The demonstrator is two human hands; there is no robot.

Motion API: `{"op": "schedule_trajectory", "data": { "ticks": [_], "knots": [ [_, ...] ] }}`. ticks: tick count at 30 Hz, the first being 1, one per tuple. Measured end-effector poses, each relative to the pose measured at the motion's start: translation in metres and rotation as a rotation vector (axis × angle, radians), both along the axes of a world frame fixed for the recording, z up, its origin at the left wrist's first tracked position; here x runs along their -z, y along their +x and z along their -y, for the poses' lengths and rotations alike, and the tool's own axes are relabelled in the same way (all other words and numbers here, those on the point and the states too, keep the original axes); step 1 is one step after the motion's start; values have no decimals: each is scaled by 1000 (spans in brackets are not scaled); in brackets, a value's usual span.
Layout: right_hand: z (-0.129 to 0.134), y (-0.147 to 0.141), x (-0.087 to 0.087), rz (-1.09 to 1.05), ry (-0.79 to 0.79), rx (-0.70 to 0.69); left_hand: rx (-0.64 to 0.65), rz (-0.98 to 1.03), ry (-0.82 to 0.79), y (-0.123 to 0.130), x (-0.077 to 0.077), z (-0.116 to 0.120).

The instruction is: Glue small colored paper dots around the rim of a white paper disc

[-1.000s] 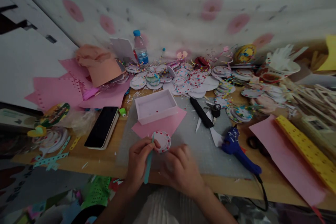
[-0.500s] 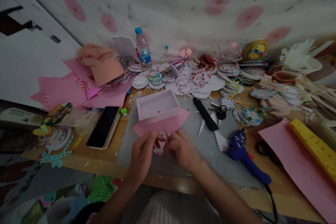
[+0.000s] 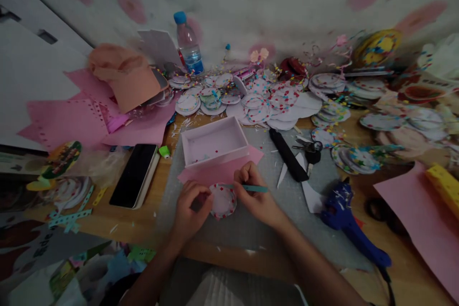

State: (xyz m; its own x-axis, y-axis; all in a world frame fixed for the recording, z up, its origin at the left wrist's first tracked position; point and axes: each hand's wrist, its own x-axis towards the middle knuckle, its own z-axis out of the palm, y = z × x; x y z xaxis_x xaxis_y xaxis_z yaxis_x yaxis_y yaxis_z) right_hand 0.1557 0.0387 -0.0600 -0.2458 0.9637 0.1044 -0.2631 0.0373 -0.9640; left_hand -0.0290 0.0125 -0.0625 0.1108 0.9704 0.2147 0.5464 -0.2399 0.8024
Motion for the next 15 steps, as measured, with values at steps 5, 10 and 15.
{"op": "schedule_trajectory", "data": {
  "ticks": [5,10,15],
  "knots": [
    [1,-1,1,4,-5,-48,10,-44,4,-1,2,0],
    [2,-1,3,34,9,-62,8,-18,12,-1,2,1],
    [3,-2,5,55,7,-83,15,-13,14,-2,1,0]
  ]
}}
